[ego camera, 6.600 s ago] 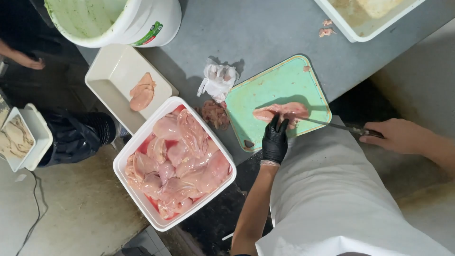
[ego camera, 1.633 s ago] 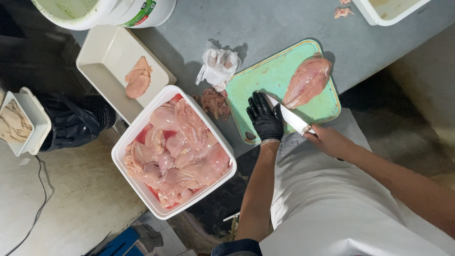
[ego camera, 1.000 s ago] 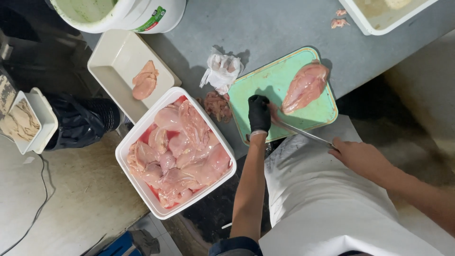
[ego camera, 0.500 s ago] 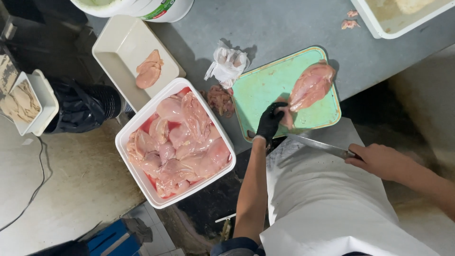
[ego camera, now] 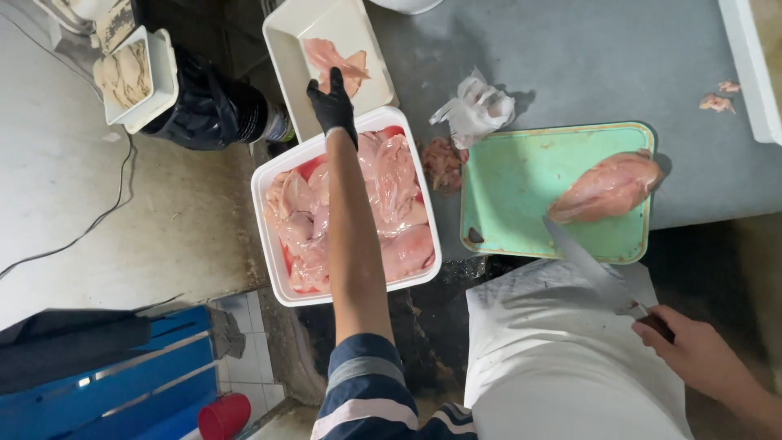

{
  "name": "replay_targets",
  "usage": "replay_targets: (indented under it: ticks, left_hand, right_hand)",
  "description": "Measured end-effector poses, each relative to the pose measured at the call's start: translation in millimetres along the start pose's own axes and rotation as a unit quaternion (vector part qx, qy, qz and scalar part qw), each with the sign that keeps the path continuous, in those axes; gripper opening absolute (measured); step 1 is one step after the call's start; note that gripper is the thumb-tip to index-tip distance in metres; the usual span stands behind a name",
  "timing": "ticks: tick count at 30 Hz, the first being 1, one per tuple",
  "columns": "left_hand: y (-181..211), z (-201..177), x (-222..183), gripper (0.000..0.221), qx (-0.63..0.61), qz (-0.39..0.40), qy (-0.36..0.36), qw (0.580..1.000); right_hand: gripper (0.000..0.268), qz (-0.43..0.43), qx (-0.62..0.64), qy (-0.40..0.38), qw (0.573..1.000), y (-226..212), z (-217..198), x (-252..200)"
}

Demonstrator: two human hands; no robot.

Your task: Trimming fat and connective tissue from raw chicken breasts using a knife on a cutting board and sorting them into plastic bins.

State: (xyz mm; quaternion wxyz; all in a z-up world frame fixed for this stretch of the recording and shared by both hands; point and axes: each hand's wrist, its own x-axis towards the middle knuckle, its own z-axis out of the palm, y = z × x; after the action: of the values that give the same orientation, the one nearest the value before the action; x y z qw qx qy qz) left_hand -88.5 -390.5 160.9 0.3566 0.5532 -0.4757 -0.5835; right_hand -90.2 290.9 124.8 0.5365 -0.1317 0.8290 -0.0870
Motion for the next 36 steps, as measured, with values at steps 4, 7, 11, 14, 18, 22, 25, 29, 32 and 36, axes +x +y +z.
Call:
replay_targets:
  ticks: [4,7,11,14,18,22,25,29,32,36]
  left_hand:
    - [-71.1,40.0,-54.6,0.055,0.364,0.431,-0.065,0.823]
    - [-146.3,95.5,-168.9,0.045,0.378,0.547,-0.309,0.680]
    - [-244.2,146.4,-271.2,0.049,0.381,0.664,-0.457,0.453]
    - [-295.6,163.7,-294.9,0.054,0.441,0.638,-0.477,0.413]
    - [-297.8,156.8,-305.2,0.056,0.465,0.614,-0.476,0.424]
    - [-286.3,141.4,-321.9,0.063,0.516,0.568,-0.472,0.434]
    - [-285.7,135.3,-337.5,0.068,0.534,0.555,-0.456,0.446]
    - [-295.4,133.5,-340.7,0.071,0.540,0.532,-0.439,0.482]
    - [-287.0,132.6,-347.7,0.073,0.565,0.491,-0.457,0.481]
    - [-289.1,130.0,-349.6,0.073,0.574,0.488,-0.456,0.474]
  right_hand:
    - [0.028,-0.025,0.180,0.074,0.981,9.2,-3.8,17.1]
    - [0.037,-0.002,0.246,0.155,0.957,13.5,-15.1,10.3]
    - [0.050,0.006,0.309,0.215,0.926,23.4,-27.0,22.1]
    - [0.049,0.019,0.313,0.231,0.921,39.6,-10.9,41.7]
    - [0.044,-0.001,0.340,0.204,0.918,40.8,9.5,51.4]
    - [0.048,-0.034,0.440,0.240,0.865,28.1,12.5,47.8]
    - [0.047,-0.039,0.444,0.232,0.865,29.1,8.5,50.7]
    - [0.052,-0.062,0.454,0.191,0.868,23.7,-3.7,54.2]
    - [0.054,-0.086,0.482,0.154,0.858,18.5,-10.5,92.5]
    - [0.052,-0.103,0.452,0.168,0.870,-12.2,-41.2,117.1]
